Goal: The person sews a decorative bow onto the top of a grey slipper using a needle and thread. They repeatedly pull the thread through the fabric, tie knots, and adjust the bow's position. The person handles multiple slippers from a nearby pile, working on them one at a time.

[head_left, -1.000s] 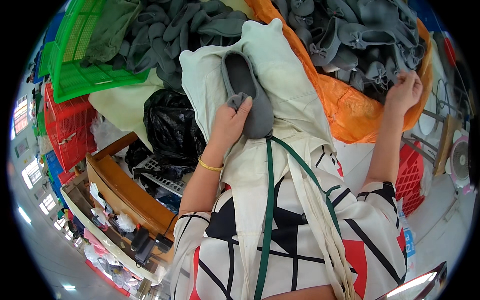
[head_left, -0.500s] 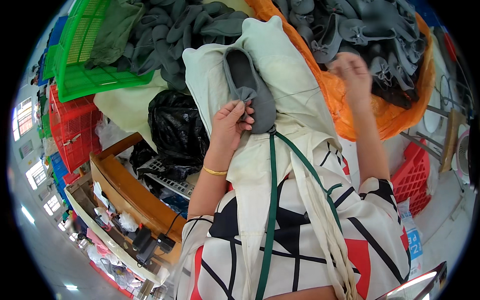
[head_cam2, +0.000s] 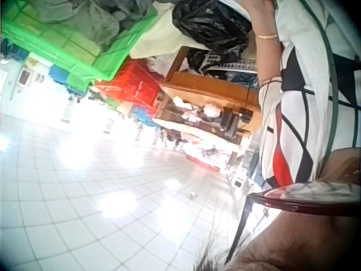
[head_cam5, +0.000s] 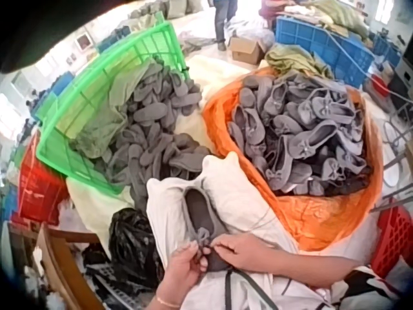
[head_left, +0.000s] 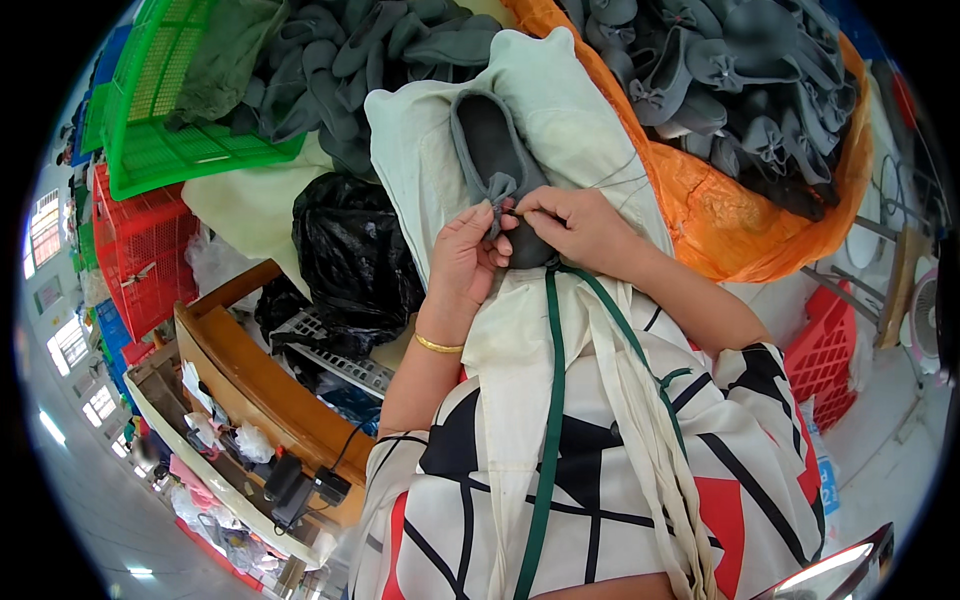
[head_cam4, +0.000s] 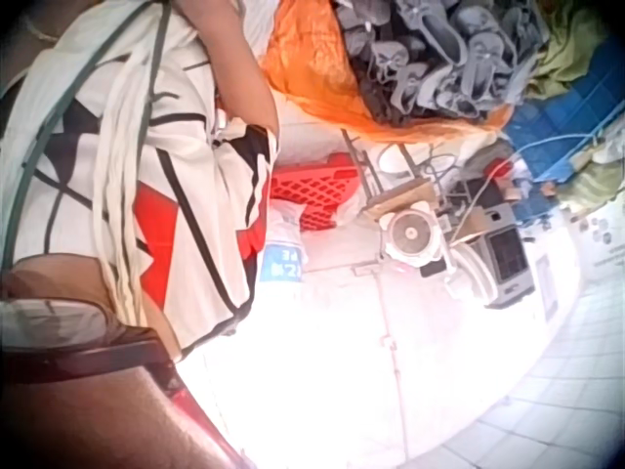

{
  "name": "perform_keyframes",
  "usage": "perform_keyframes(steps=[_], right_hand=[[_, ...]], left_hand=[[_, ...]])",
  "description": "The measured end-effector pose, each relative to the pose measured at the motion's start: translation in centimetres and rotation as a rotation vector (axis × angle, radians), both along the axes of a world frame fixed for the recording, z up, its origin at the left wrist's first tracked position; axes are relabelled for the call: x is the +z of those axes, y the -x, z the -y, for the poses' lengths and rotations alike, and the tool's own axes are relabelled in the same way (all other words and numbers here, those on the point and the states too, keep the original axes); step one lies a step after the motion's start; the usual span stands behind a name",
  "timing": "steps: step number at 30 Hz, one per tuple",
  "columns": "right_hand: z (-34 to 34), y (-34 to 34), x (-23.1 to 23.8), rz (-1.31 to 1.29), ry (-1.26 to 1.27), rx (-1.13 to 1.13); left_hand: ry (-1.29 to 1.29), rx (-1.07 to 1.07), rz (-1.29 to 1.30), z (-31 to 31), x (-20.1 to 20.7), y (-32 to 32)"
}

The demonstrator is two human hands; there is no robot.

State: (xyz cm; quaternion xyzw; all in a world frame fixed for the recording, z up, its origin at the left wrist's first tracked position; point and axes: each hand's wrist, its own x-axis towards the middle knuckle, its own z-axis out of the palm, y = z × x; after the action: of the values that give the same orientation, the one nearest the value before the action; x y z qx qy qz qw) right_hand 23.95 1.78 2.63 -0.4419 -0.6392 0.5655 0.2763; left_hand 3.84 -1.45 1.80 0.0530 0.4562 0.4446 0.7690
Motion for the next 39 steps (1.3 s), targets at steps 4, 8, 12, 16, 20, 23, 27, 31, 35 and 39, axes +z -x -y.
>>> perform_keyframes(steps=[4,8,12,16,20,23,27,31,35,39], right_hand=[[0.0,0.3,-0.2,0.011,-0.026,-0.007],[0.0,0.4,-0.5,0.02,-0.031,-0.003],[0.0,0.5,-0.6,0.013,-0.038,-0.008],[0.0,0.5,-0.5,0.042,-0.051,-0.003],[-0.1,0.5,-0.3,0.028,-0.047,-0.007],[-0.2,0.4,0.1,0.032,-0.006,0.015],[-0.3,0.3,0.3,-0.053,0.126,0.031],[-0.2,0.3,-0.3,-0.075,0.271,0.044],[-0.5,0.2,0.3,-0.024,0.482,0.063],[-0.4,0.5,-0.1,-0.053,0.483,0.04]], left_hand=[[0.004,-0.004,0.019,0.1,-0.3,0.1],[0.009,-0.003,0.032,0.0,-0.4,0.2],[0.019,-0.032,-0.009,0.0,-0.3,0.2],[0.008,-0.004,0.037,0.0,-0.4,0.1],[-0.032,-0.021,-0.041,0.1,-0.3,-0.1],[-0.068,-0.004,-0.086,0.4,-0.1,-0.4],[-0.062,0.011,-0.116,0.6,0.2,-0.5],[-0.018,0.021,-0.12,0.6,0.2,-0.5],[0.027,0.017,-0.118,0.7,0.2,-0.6],[0.043,-0.01,-0.122,0.6,-0.1,-0.6]])
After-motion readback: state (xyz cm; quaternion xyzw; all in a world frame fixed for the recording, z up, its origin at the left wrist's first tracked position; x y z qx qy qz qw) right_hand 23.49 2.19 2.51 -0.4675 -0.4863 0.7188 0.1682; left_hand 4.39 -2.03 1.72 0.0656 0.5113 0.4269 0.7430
